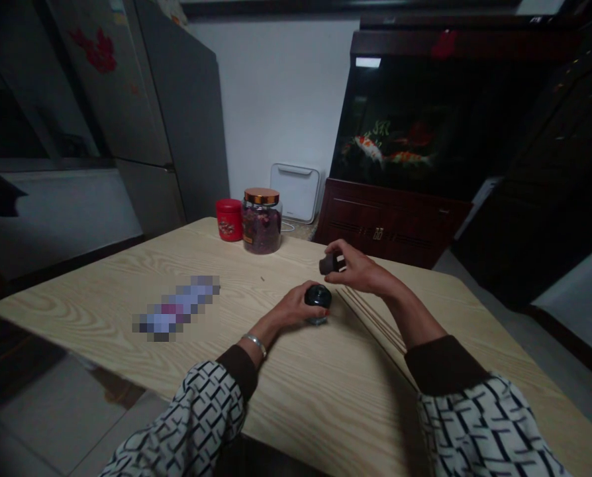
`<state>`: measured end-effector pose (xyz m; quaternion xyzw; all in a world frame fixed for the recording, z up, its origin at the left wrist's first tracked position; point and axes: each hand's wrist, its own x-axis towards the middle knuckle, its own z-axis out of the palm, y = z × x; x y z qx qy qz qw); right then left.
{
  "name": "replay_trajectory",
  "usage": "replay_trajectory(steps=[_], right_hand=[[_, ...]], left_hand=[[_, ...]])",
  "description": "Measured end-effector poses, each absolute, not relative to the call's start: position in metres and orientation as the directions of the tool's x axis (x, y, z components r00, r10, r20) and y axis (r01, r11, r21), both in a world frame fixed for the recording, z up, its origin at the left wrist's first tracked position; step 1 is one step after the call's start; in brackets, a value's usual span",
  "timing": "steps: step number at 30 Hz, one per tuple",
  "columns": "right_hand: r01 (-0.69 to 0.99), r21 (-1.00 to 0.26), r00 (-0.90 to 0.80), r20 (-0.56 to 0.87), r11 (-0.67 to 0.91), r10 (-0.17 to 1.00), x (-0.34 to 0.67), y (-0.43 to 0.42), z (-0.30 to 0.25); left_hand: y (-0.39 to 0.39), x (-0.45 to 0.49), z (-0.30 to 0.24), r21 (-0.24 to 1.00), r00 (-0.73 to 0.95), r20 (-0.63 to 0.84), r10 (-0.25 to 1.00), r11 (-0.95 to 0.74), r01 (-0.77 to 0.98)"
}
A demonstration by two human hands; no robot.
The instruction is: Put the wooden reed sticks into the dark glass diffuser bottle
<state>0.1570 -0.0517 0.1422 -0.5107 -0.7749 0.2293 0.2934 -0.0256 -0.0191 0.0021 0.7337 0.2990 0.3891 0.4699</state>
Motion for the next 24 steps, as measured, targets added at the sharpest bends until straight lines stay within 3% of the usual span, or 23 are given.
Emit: replay_trajectory(steps=[3, 9, 14, 24], right_hand=[[0.471, -0.826, -0.085, 0.307, 0.309, 0.948, 0.169, -0.066, 0.128], [0.408, -0.900, 0.272, 0.279, 0.153, 0.921, 0.177, -0.116, 0.041], [0.393, -0.901, 0.195, 0.275, 0.182, 0.942, 0.163, -0.147, -0.004], [0.677, -0.716, 0.041, 0.269, 0.171, 0.962, 0.129, -0.164, -0.008]], left_hand=[[-0.020, -0.025, 0.004, 0.929, 0.521, 0.293, 0.802, -0.367, 0.043], [-0.021, -0.023, 0.002, 0.936, 0.513, 0.277, 0.813, -0.349, 0.048], [-0.019, -0.023, -0.001, 0.930, 0.504, 0.290, 0.814, -0.364, 0.053], [-0.016, -0.023, -0.003, 0.908, 0.503, 0.299, 0.811, -0.404, 0.112]])
